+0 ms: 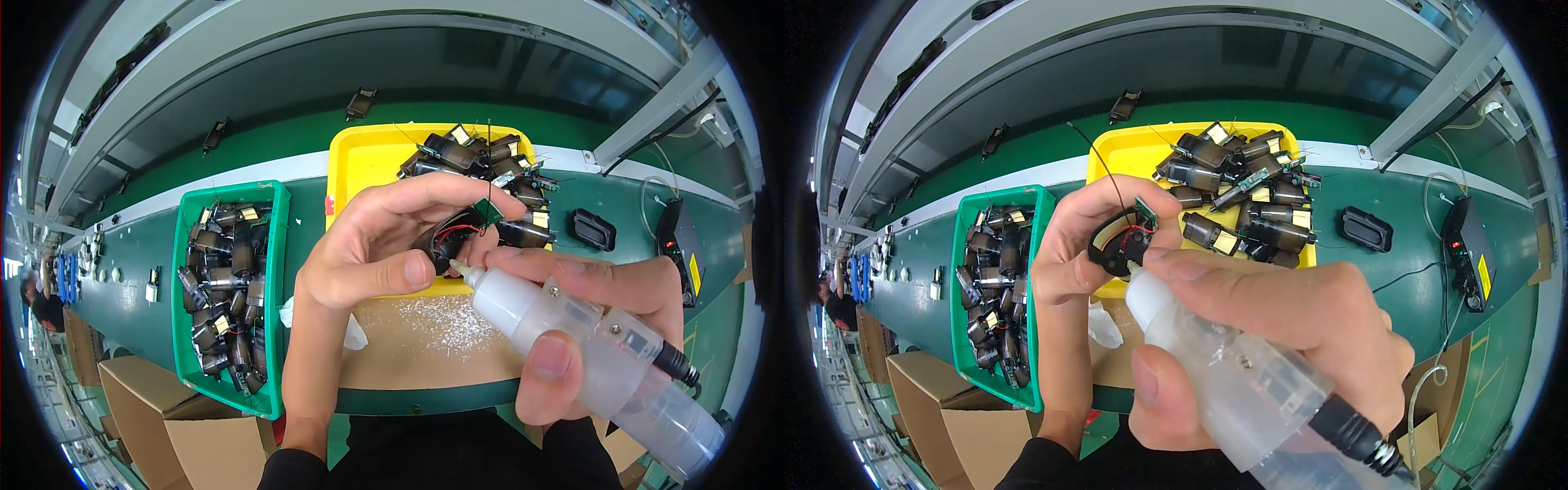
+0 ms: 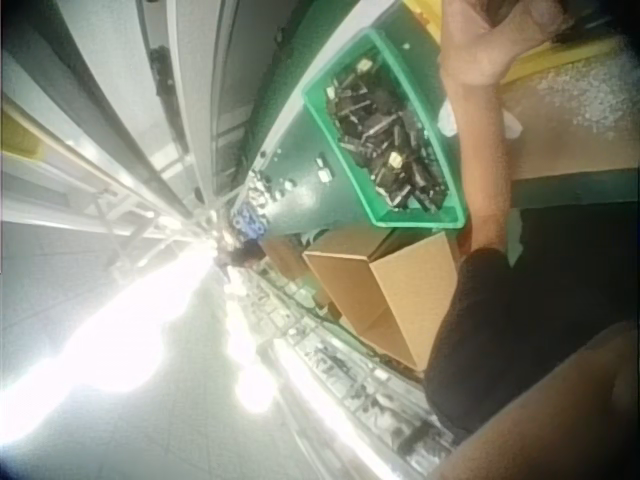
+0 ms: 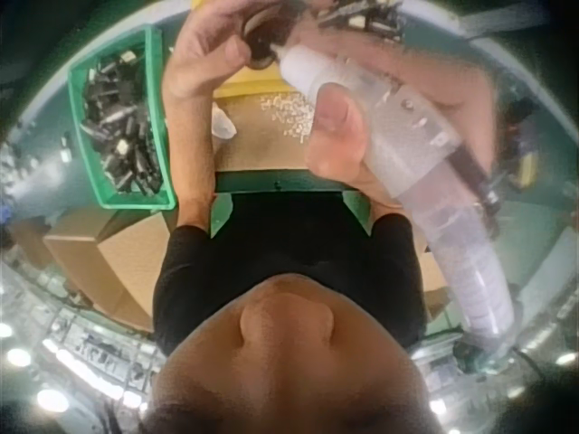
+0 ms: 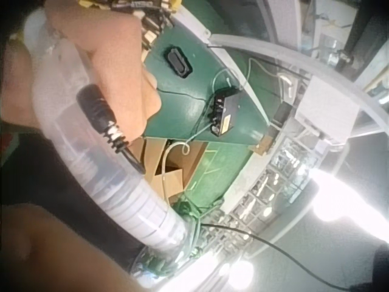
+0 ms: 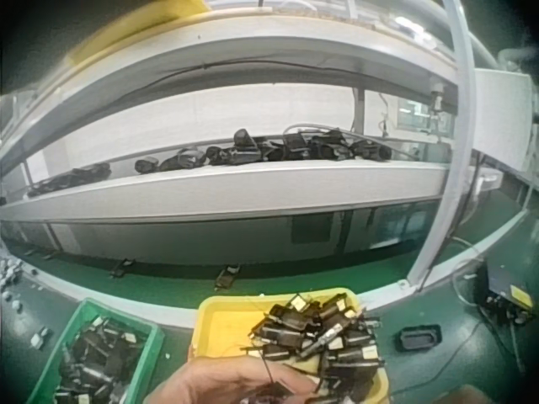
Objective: The person repeatedly picks up small black electronic components from a yellow tray and applies a clear liquid from a syringe-like dispenser into the components. After each application, the person places the component into a green bin. The process is repeated continuously throughout the clip.
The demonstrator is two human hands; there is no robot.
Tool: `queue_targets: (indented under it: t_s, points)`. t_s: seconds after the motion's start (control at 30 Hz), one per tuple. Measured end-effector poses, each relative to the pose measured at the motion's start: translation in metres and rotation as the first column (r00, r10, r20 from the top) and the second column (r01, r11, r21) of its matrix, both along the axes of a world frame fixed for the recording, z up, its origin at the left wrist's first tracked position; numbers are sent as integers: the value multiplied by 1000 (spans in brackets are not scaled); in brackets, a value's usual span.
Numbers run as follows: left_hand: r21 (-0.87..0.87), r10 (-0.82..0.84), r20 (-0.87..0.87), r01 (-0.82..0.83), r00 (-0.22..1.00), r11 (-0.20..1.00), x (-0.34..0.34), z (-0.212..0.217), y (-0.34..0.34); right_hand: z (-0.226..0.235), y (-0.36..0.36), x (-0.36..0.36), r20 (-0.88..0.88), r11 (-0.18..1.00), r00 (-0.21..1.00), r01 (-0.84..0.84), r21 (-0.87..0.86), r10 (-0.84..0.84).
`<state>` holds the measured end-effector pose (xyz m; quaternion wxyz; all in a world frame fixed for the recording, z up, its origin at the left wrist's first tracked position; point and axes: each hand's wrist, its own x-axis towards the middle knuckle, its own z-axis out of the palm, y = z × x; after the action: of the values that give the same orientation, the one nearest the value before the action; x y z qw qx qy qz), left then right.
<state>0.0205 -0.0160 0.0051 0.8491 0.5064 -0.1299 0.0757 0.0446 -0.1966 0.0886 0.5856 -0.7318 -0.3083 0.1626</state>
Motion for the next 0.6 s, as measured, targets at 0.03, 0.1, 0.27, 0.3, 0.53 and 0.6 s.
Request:
queue_targets:
  t_s: [0.03,0.1,0.27,0.3,0.53,0.6]
  points:
    - [-4,-2,5,3,1000,1000,0,0,0,0,0,0,-11,1000,1000,9,2,-9]
    - [-16,-14,14,14,1000,1000,1,-1,0,-5,1,-3,50,999,998,30,46,-32]
    - [-46,-43,29,44,999,998,1,-4,1,-9,2,-6,77,993,994,68,98,-76]
    - [-54,-51,35,53,998,997,1,-5,1,-3,2,-5,44,997,997,56,50,-58]
    - [-68,-60,34,63,998,996,0,-7,3,25,16,0,-421,980,885,185,-74,-199]
    - [-68,-64,32,66,997,996,0,-7,3,9,9,-5,-161,995,982,101,10,-98]
